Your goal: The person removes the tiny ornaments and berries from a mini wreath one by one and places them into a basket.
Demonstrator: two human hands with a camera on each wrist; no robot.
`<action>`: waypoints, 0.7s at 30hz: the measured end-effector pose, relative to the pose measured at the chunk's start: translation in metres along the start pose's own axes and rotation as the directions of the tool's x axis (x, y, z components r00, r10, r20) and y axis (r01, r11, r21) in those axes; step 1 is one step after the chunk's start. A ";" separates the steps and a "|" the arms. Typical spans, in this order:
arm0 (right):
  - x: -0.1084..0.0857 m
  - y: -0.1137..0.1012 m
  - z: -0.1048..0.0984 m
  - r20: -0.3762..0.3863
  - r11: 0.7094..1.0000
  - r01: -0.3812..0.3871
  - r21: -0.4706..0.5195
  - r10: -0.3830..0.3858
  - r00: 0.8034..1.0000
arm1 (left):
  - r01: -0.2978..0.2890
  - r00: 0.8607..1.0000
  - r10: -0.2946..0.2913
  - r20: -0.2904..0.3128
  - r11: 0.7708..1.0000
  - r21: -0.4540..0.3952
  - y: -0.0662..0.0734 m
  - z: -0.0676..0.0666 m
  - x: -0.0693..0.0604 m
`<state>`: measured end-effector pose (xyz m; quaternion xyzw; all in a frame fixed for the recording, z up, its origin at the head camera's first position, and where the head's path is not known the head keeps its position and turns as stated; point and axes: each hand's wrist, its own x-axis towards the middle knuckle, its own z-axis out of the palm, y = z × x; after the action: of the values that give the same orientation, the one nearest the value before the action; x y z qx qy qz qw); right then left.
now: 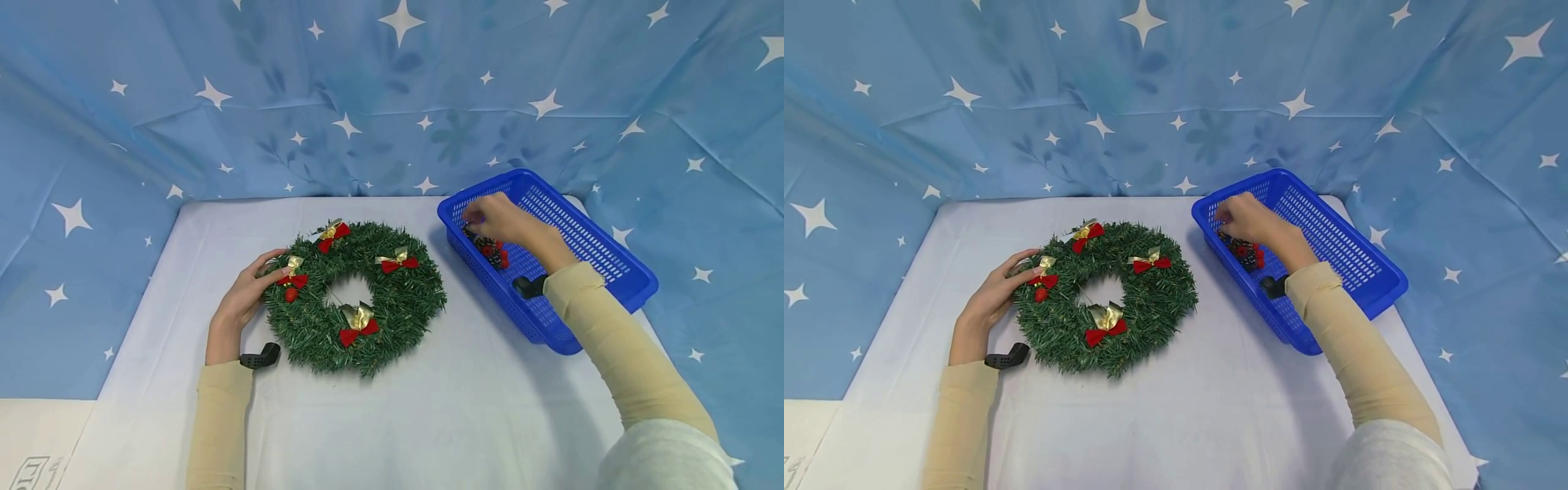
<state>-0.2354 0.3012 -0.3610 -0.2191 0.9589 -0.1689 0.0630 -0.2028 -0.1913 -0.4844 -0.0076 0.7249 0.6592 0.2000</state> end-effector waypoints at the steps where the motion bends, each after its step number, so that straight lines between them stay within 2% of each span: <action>1: 0.002 -0.002 0.000 0.004 1.000 0.005 -0.004 -0.005 1.000 | 0.000 1.000 0.000 0.000 1.000 0.001 0.000 0.000 0.000; 12: 0.020 -0.026 0.002 0.051 1.000 0.026 0.015 -0.027 0.998 | 0.005 1.000 -0.005 -0.005 1.000 0.001 -0.005 -0.002 0.001; 21: 0.034 -0.043 0.008 0.066 0.996 0.084 0.026 -0.086 0.994 | 0.004 1.000 -0.004 -0.007 1.000 0.002 -0.003 -0.001 0.002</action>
<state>-0.2476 0.2476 -0.3553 -0.2644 0.9441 -0.1752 0.0903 -0.2042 -0.1925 -0.4882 -0.0108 0.7261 0.6581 0.1988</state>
